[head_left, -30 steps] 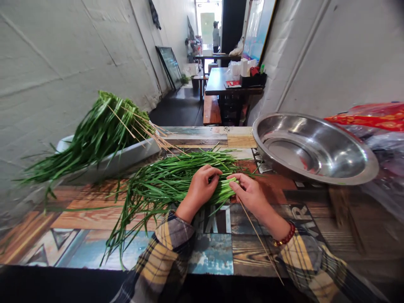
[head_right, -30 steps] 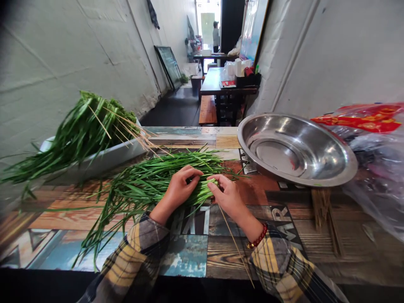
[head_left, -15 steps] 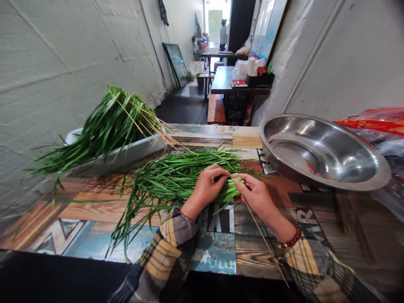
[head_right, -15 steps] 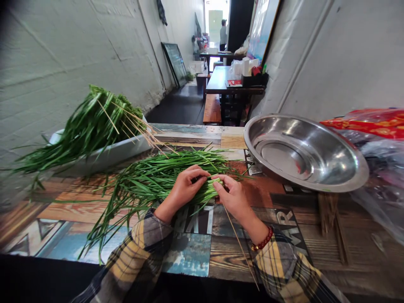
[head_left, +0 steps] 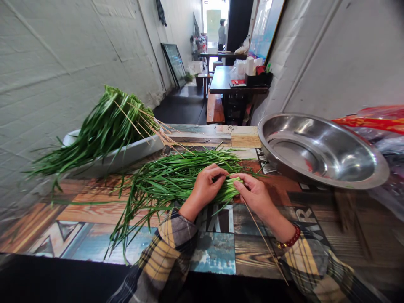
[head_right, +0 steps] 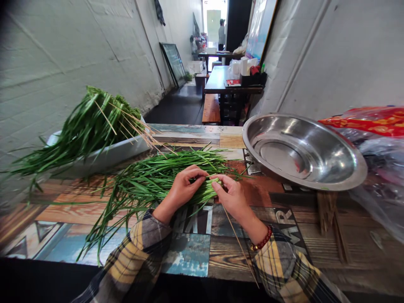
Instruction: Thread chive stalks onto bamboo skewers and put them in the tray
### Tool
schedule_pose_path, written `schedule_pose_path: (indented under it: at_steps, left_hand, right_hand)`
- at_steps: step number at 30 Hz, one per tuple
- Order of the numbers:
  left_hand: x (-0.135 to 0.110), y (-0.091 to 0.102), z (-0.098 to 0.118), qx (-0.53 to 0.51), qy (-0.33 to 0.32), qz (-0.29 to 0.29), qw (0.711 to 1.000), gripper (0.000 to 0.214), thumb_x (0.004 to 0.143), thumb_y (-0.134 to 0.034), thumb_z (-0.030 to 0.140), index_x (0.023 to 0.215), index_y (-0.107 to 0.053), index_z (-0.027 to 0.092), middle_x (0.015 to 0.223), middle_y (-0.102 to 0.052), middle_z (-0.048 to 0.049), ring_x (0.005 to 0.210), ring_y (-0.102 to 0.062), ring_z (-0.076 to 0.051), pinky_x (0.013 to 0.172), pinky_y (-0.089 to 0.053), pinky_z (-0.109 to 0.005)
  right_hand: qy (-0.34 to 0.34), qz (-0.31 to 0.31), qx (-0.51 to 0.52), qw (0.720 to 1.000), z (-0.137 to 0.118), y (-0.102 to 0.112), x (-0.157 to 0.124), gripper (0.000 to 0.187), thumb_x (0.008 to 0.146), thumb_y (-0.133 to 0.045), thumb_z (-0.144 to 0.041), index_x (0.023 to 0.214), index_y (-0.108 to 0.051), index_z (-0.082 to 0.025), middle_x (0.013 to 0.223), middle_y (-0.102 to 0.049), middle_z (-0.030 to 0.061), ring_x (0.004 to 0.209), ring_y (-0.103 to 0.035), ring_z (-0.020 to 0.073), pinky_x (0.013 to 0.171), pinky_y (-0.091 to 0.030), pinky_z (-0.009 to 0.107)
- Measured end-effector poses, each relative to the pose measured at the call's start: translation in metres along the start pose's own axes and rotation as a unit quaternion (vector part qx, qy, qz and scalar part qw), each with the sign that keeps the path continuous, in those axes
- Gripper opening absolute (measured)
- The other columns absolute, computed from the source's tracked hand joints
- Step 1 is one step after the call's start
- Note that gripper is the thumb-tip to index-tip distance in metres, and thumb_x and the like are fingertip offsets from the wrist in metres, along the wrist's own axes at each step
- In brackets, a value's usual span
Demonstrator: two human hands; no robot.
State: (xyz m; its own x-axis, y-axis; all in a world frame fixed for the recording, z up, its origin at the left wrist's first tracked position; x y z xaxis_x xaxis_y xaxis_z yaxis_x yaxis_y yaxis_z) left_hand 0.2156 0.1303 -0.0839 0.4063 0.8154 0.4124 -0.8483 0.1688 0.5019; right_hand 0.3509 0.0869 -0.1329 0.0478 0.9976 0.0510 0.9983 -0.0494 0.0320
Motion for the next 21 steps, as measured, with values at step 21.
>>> schedule_pose_path:
  at_steps: [21]
  left_hand:
    - [-0.0005, -0.0011, -0.0008, 0.011, -0.018, -0.006, 1.000, 0.017, 0.083, -0.057, 0.010, 0.083, -0.072, 0.017, 0.077, -0.063, -0.0030, 0.074, -0.058, -0.014, 0.069, -0.045, -0.026]
  right_hand:
    - [0.004, -0.005, -0.018, 1.000, 0.0073, 0.0023, 0.0017, 0.032, 0.083, -0.061, -0.041, 0.102, -0.068, -0.016, 0.075, -0.064, 0.0024, 0.057, -0.057, 0.0123, 0.050, -0.049, 0.023]
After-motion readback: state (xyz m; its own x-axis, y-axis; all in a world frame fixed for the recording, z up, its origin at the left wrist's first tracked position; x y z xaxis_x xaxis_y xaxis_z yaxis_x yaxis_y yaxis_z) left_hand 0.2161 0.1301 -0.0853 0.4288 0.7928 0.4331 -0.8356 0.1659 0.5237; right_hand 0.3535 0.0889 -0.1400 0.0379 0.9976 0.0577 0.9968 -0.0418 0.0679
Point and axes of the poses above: each hand's wrist, its own x-axis towards the middle knuckle, its own y-axis out of the back of the hand, z = x × y, the point moved 7 cm from there along x, towards the middle knuckle
